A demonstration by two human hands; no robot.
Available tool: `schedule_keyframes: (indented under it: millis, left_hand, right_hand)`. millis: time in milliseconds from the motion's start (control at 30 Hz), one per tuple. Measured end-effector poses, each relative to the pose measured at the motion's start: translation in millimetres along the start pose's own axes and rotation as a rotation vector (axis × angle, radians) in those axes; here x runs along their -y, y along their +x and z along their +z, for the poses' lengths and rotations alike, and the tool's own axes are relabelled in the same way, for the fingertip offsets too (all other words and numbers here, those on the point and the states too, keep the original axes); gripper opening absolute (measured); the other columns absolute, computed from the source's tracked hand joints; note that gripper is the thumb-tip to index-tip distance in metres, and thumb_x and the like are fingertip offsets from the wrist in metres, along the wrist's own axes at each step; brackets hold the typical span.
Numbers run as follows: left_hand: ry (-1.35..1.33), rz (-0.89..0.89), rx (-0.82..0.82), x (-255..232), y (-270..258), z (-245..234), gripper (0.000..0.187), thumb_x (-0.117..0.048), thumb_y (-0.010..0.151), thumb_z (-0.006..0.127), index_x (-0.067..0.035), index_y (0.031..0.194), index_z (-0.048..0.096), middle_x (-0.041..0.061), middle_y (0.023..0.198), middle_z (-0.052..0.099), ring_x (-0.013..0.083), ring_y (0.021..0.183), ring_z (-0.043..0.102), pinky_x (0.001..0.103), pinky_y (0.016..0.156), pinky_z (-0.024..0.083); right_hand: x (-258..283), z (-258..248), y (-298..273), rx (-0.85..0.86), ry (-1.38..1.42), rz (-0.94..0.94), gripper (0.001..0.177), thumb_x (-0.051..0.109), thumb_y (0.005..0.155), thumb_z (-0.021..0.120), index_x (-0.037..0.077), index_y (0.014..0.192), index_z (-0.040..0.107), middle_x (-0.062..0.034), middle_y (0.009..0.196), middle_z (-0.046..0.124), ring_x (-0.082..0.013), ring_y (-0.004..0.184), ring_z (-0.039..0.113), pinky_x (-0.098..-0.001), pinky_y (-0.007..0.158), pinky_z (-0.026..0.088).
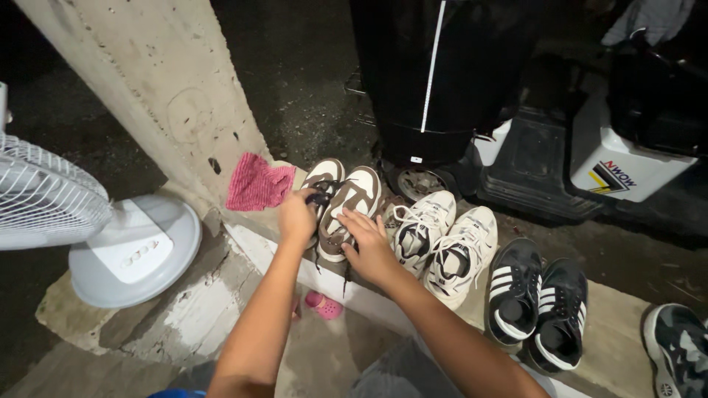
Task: The person unlaces a pair of white sneakers and then proceeds to unlace and re-lace a pair of black sneakers. The shoes are handled one at a time on a low ledge with other footwear nearby.
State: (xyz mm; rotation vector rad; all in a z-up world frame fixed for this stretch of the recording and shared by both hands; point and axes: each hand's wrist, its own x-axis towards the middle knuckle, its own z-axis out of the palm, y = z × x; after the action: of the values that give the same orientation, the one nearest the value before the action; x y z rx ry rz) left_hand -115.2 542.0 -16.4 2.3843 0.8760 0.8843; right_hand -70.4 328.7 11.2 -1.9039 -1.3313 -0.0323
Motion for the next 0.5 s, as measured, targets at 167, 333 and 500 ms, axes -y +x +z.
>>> schedule_keyframes:
  millis: [167,333,500]
  left_hand:
    - [-0.459,-0.014,0.037,-3.6,28.8,-4.9,0.023,0.0,0.084,0.075,-0.005,0.106,0.08,0.011,0.093,0.078,0.0199,0.08,0.069,0.032,0.074,0.054]
    - [-0.839,0.031,0.309,-65.0,48.9,-27.6,0.026,0.004,0.086,0.071,-0.002,0.111,0.077,0.003,0.094,0.076,0.007,0.078,0.068,0.022,0.07,0.054]
    - [-0.936,0.205,0.49,-145.7,48.1,-39.7,0.025,0.004,0.087,0.072,0.0,0.111,0.076,0.006,0.094,0.077,0.0079,0.081,0.068,0.023,0.074,0.055]
  right_hand:
    - [-8.6,-11.1,0.7,-0.108,0.107,0.028,0.058,0.009,0.086,0.069,0.009,0.142,0.056,-0.0131,0.152,0.054,-0.0331,0.14,0.048,-0.0502,0.119,0.031]
    - [-14.6,-34.1,10.4,-0.227,0.339,0.109,0.054,0.012,0.093,0.068,0.006,0.144,0.053,-0.0161,0.144,0.06,-0.027,0.13,0.058,-0.0376,0.111,0.044]
    - [-19.4,-73.6,25.7,-0.412,0.726,0.26,0.063,0.017,0.097,0.062,0.011,0.152,0.031,-0.0109,0.143,0.051,-0.0122,0.109,0.061,-0.0312,0.092,0.053]
